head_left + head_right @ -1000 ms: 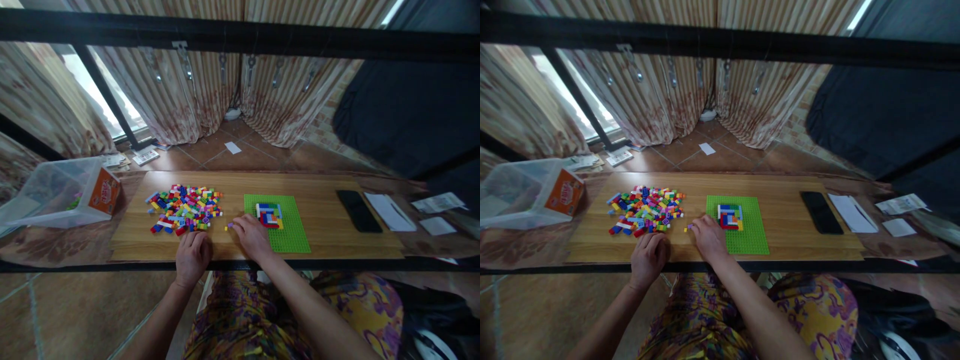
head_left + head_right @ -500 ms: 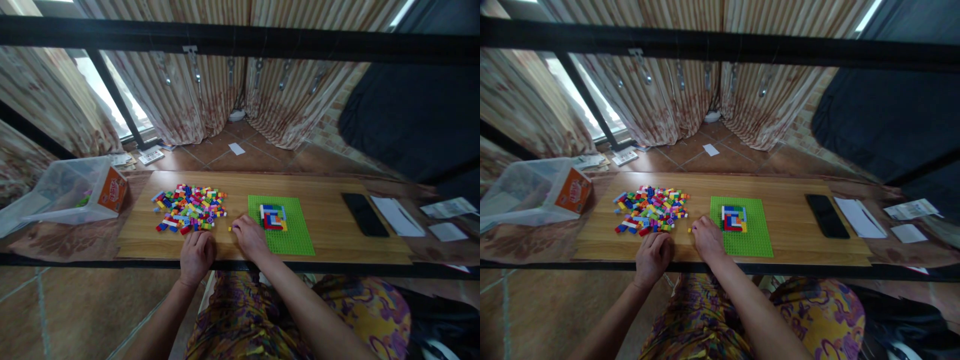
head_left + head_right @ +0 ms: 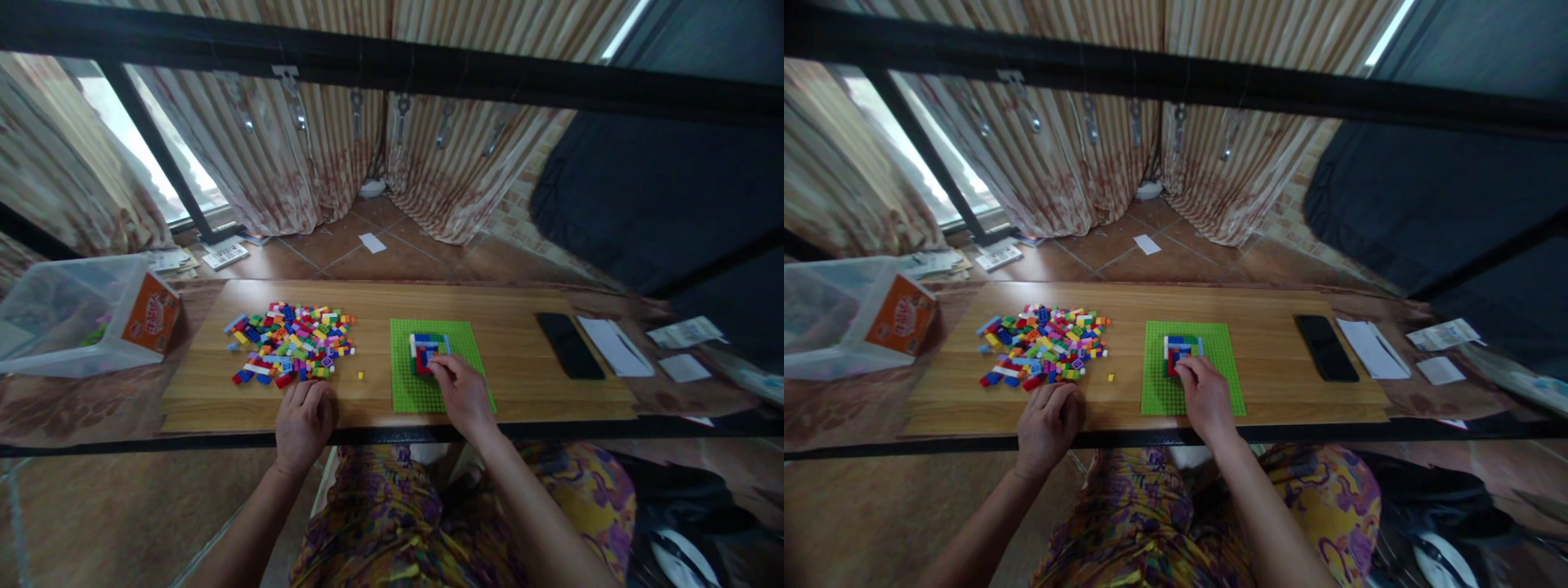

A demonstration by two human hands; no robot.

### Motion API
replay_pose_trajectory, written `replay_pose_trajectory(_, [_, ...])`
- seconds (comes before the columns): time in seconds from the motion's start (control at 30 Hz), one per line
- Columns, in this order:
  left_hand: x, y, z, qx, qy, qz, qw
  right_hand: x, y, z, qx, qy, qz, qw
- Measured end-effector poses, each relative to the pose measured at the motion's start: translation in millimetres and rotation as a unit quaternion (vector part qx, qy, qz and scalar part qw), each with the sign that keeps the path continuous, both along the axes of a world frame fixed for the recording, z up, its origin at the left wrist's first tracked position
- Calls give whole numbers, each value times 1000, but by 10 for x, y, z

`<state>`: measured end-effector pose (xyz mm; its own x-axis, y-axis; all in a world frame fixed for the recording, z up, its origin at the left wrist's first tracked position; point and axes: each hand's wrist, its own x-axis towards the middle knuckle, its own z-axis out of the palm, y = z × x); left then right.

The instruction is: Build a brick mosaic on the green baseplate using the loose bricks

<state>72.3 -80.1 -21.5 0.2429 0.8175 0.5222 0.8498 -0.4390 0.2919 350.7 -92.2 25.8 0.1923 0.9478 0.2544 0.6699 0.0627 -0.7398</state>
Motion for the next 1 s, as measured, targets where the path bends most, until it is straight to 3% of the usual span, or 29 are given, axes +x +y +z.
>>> replay_pose_trajectory(0.1, [4, 6, 7, 6, 0, -2, 1000, 273, 42, -46, 1, -27, -32, 999])
replay_pose_trajectory(0.2, [5, 10, 8, 6, -2, -4, 1000, 424, 138, -93, 4, -59, -14, 998])
replay_pose_trajectory(0.43, [9, 1, 7, 3, -4, -2, 1000, 514, 308, -164, -7, -123, 60, 991])
replay_pose_trajectory(0.67, [16, 3, 30, 5, -2, -2, 1000, 545, 329, -129, -2, -114, 74, 991])
replay_pose_trajectory(0.83, [19, -4, 42, 0, -3, -4, 1000, 555, 355, -167, -22, -52, 24, 998])
replay_pose_trajectory(1.0, [16, -3, 39, -4, 5, -2, 1000, 600, 424, -190, -125, 19, -64, 990])
